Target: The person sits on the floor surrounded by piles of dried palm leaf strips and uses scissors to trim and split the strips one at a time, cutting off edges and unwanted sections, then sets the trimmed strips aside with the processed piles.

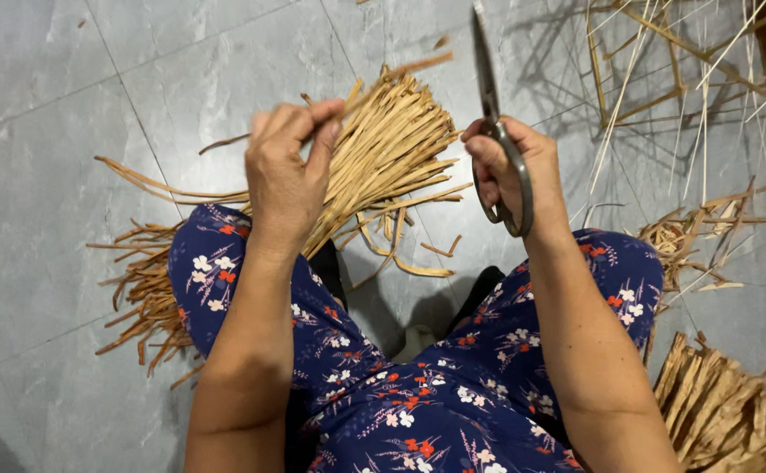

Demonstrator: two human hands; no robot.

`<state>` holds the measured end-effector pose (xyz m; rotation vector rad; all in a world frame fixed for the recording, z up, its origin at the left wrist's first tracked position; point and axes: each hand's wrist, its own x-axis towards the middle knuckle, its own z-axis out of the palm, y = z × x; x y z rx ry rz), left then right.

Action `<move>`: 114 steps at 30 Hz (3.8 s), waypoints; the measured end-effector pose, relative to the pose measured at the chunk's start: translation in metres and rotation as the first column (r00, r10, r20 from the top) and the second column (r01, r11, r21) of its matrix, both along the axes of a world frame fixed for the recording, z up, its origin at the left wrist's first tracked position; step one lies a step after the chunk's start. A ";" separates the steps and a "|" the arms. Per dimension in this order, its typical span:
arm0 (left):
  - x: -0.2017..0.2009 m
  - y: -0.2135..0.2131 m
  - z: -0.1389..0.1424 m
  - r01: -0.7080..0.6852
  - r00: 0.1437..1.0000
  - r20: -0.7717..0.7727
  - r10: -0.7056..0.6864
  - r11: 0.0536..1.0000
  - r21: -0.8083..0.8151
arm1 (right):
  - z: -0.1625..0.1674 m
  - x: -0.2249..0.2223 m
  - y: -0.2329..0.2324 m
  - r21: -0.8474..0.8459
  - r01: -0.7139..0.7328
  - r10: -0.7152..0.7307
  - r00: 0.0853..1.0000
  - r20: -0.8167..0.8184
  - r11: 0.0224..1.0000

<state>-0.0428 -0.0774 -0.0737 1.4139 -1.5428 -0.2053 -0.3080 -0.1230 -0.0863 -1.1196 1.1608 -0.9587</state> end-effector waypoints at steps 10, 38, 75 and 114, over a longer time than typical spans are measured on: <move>-0.077 0.019 -0.022 0.418 0.880 -0.048 -0.472 0.819 -0.394 | -0.039 0.011 0.008 0.292 -0.330 0.337 0.941 0.027 0.898; -0.146 0.014 -0.192 0.460 0.755 0.192 -0.627 0.715 0.527 | -0.186 -0.247 -0.005 -0.085 -0.202 -0.054 0.154 -0.987 0.976; -0.097 -0.147 -0.228 0.259 0.852 -0.522 -0.043 0.901 0.348 | -0.011 -0.081 0.024 -0.230 0.107 -0.203 0.872 -0.446 0.967; -0.077 -0.049 -0.050 0.658 0.518 -0.828 -0.217 0.719 0.223 | -0.007 -0.023 -0.051 -0.304 0.160 -0.028 0.917 0.397 0.939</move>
